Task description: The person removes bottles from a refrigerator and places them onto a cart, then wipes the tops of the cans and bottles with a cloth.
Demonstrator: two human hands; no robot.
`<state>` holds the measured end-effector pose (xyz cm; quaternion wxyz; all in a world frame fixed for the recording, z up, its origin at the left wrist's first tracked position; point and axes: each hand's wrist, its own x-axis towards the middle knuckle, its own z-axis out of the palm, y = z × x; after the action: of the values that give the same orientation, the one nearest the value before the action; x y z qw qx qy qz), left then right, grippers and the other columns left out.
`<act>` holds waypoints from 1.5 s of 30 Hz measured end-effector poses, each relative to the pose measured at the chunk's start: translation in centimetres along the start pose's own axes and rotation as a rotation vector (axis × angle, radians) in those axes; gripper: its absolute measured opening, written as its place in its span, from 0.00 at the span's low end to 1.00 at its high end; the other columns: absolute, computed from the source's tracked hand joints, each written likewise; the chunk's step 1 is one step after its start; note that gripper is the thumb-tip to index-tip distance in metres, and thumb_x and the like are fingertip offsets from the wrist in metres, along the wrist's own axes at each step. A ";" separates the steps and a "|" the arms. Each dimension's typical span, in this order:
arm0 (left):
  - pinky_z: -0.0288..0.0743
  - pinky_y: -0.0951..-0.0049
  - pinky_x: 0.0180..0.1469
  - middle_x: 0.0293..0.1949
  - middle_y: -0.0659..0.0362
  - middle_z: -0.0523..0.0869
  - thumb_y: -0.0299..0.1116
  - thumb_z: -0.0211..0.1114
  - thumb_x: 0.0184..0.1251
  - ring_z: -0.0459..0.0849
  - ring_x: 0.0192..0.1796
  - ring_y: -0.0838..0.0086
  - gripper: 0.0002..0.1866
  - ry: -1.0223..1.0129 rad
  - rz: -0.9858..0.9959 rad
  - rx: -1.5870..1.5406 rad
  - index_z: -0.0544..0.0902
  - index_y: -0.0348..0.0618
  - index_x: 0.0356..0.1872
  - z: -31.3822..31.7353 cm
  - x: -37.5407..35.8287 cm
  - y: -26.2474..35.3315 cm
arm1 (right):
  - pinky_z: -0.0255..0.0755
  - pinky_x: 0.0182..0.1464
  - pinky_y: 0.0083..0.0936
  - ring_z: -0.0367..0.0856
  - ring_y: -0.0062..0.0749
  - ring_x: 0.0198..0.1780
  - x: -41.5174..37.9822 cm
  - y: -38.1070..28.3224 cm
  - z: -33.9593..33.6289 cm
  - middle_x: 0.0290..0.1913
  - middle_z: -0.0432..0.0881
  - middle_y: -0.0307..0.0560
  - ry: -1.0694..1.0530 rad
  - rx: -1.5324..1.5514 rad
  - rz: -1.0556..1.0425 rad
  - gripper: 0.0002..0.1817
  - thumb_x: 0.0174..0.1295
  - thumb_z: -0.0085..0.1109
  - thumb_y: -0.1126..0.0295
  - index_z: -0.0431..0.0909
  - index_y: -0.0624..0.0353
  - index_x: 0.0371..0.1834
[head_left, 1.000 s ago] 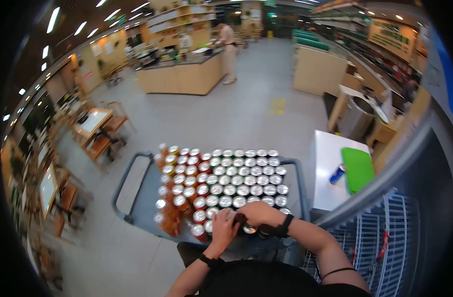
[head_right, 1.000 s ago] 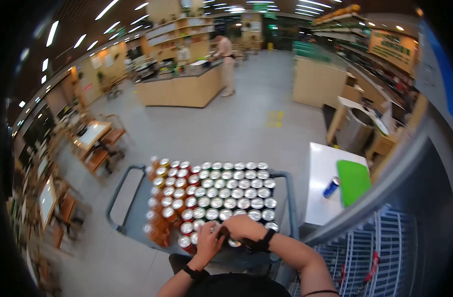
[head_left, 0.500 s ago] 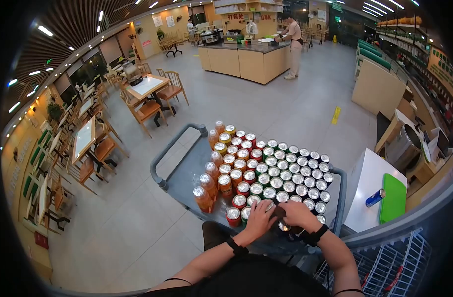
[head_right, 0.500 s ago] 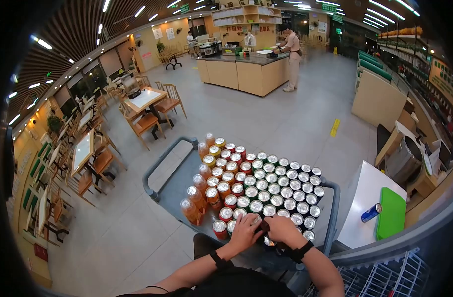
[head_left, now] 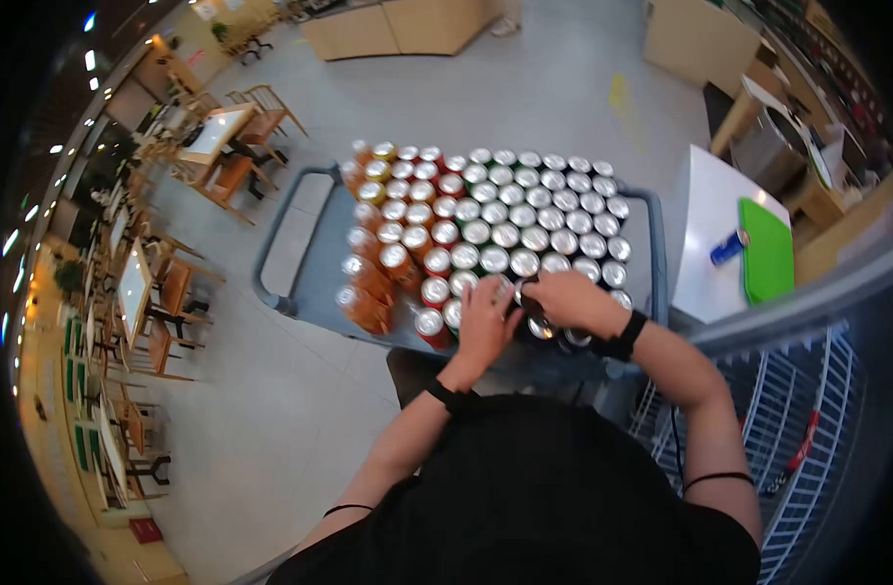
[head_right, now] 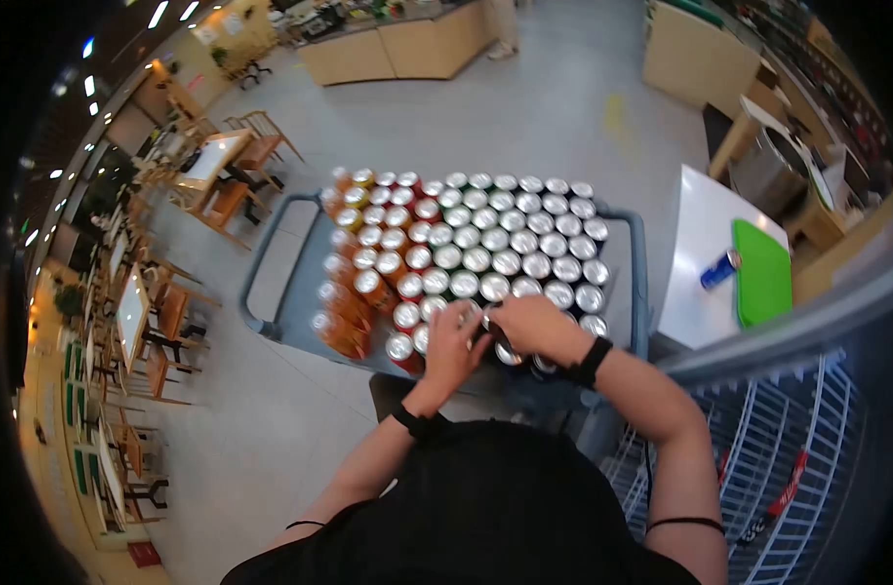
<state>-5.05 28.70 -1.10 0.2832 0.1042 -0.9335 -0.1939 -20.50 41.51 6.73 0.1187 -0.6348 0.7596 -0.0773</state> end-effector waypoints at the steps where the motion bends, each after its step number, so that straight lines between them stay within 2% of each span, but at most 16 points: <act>1: 0.65 0.44 0.68 0.57 0.51 0.79 0.34 0.77 0.55 0.77 0.62 0.53 0.24 0.014 0.019 0.005 0.83 0.44 0.55 0.1 0.1 -0.2 | 0.79 0.42 0.47 0.87 0.53 0.42 -0.2 -0.2 -2.7 0.40 0.85 0.55 -0.186 0.059 -0.006 0.14 0.56 0.63 0.69 0.83 0.55 0.46; 3: 0.65 0.46 0.68 0.57 0.52 0.79 0.35 0.76 0.57 0.77 0.62 0.54 0.23 -0.005 -0.001 0.029 0.84 0.44 0.55 -0.3 0.3 0.4 | 0.80 0.46 0.44 0.87 0.51 0.44 -0.9 2.1 -3.3 0.44 0.87 0.54 -0.206 0.289 -0.055 0.19 0.53 0.63 0.72 0.84 0.55 0.50; 5: 0.65 0.45 0.68 0.57 0.53 0.79 0.36 0.76 0.59 0.76 0.62 0.55 0.22 0.004 0.011 0.032 0.83 0.43 0.55 -0.1 0.3 0.4 | 0.80 0.50 0.42 0.87 0.51 0.47 -2.1 3.8 -4.6 0.47 0.87 0.55 -0.110 0.395 0.035 0.23 0.51 0.62 0.74 0.83 0.55 0.55; 7: 0.65 0.45 0.68 0.56 0.52 0.79 0.37 0.75 0.60 0.77 0.61 0.55 0.22 0.019 0.024 0.028 0.83 0.42 0.55 -0.3 0.3 0.4 | 0.79 0.54 0.42 0.85 0.53 0.51 -3.4 5.5 -6.2 0.46 0.87 0.54 -0.030 0.290 0.167 0.24 0.51 0.62 0.74 0.81 0.57 0.55; 12: 0.67 0.49 0.65 0.55 0.49 0.80 0.36 0.75 0.60 0.77 0.59 0.51 0.21 0.045 0.066 -0.151 0.83 0.39 0.53 -0.8 3.1 0.9 | 0.78 0.53 0.43 0.84 0.55 0.49 -5.3 8.1 -6.5 0.46 0.87 0.56 0.159 0.199 0.242 0.25 0.52 0.63 0.74 0.80 0.56 0.57; 17: 0.68 0.51 0.64 0.56 0.49 0.80 0.33 0.76 0.56 0.76 0.61 0.51 0.20 -0.053 0.123 -0.109 0.84 0.40 0.50 1.5 7.3 0.2 | 0.80 0.50 0.43 0.86 0.52 0.49 -2.1 7.5 -3.8 0.46 0.87 0.54 0.214 0.237 0.139 0.22 0.54 0.62 0.72 0.82 0.50 0.55; 19: 0.68 0.52 0.64 0.58 0.49 0.80 0.34 0.77 0.55 0.76 0.62 0.51 0.19 -0.104 0.127 -0.158 0.86 0.41 0.48 2.4 8.4 -0.1 | 0.80 0.49 0.43 0.86 0.51 0.47 -0.5 6.6 -3.3 0.44 0.88 0.53 0.064 0.126 0.237 0.20 0.54 0.63 0.70 0.82 0.51 0.53; 20: 0.67 0.53 0.63 0.58 0.51 0.81 0.36 0.78 0.54 0.76 0.62 0.54 0.19 -0.131 0.138 -0.123 0.88 0.43 0.47 2.9 8.7 -0.2 | 0.78 0.47 0.45 0.85 0.53 0.44 -0.1 6.1 -3.5 0.39 0.86 0.54 0.041 0.114 0.238 0.19 0.53 0.64 0.72 0.82 0.54 0.50; 23: 0.67 0.54 0.62 0.58 0.53 0.82 0.38 0.79 0.54 0.77 0.63 0.58 0.20 -0.282 0.105 -0.040 0.90 0.44 0.48 3.4 8.9 -0.5 | 0.78 0.45 0.46 0.85 0.53 0.42 0.8 7.2 -1.3 0.38 0.86 0.54 0.054 0.091 0.198 0.18 0.53 0.63 0.72 0.83 0.52 0.50; 27: 0.66 0.53 0.61 0.58 0.54 0.82 0.40 0.78 0.54 0.77 0.63 0.61 0.21 -0.312 0.077 -0.020 0.90 0.46 0.50 3.6 9.0 -0.3 | 0.79 0.44 0.46 0.86 0.53 0.42 1.2 6.9 -1.2 0.37 0.86 0.54 0.023 0.065 0.230 0.17 0.53 0.63 0.72 0.84 0.53 0.49; 30: 0.65 0.50 0.64 0.58 0.54 0.82 0.40 0.78 0.55 0.76 0.64 0.61 0.21 -0.326 0.048 0.003 0.90 0.46 0.50 3.3 9.1 0.1 | 0.79 0.44 0.46 0.86 0.53 0.42 1.2 6.3 -2.3 0.37 0.86 0.53 -0.059 0.038 0.158 0.17 0.52 0.65 0.71 0.85 0.54 0.47; 32: 0.64 0.47 0.67 0.59 0.54 0.82 0.42 0.78 0.56 0.76 0.66 0.61 0.21 -0.362 0.009 0.046 0.90 0.46 0.50 2.9 9.2 0.8 | 0.80 0.46 0.45 0.86 0.52 0.45 1.4 6.2 -3.4 0.40 0.88 0.52 -0.237 0.057 0.090 0.19 0.51 0.65 0.71 0.85 0.54 0.49; 37: 0.64 0.45 0.68 0.59 0.53 0.82 0.43 0.78 0.56 0.76 0.66 0.60 0.21 -0.361 -0.011 0.027 0.90 0.44 0.49 3.3 9.1 0.9 | 0.80 0.53 0.41 0.86 0.52 0.50 1.8 9.1 -4.1 0.46 0.88 0.53 -0.183 0.171 0.054 0.21 0.51 0.63 0.71 0.86 0.52 0.52; 39: 0.64 0.45 0.67 0.59 0.53 0.82 0.42 0.78 0.56 0.76 0.65 0.59 0.20 -0.368 -0.016 0.031 0.91 0.44 0.48 3.4 9.2 0.9 | 0.80 0.51 0.42 0.86 0.52 0.48 1.6 8.0 -3.4 0.44 0.88 0.53 -0.149 0.095 0.167 0.19 0.51 0.63 0.72 0.86 0.52 0.50; 41: 0.65 0.45 0.67 0.59 0.52 0.82 0.40 0.79 0.55 0.76 0.65 0.59 0.19 -0.364 -0.008 0.034 0.91 0.45 0.47 3.6 9.4 0.9 | 0.79 0.47 0.46 0.86 0.53 0.43 1.5 7.0 -2.1 0.38 0.87 0.53 -0.071 -0.027 0.120 0.16 0.51 0.62 0.73 0.86 0.52 0.46; 45: 0.65 0.46 0.66 0.58 0.54 0.82 0.38 0.79 0.54 0.77 0.65 0.60 0.19 -0.395 0.019 0.108 0.91 0.43 0.47 3.4 9.0 1.1 | 0.80 0.47 0.44 0.87 0.51 0.44 1.2 7.2 -4.0 0.39 0.88 0.53 -0.272 -0.005 0.022 0.19 0.51 0.62 0.73 0.87 0.49 0.48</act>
<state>-14.45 27.97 1.21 0.0906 0.0704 -0.9808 -0.1577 -28.60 41.50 8.53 0.2199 -0.6313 0.7436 0.0127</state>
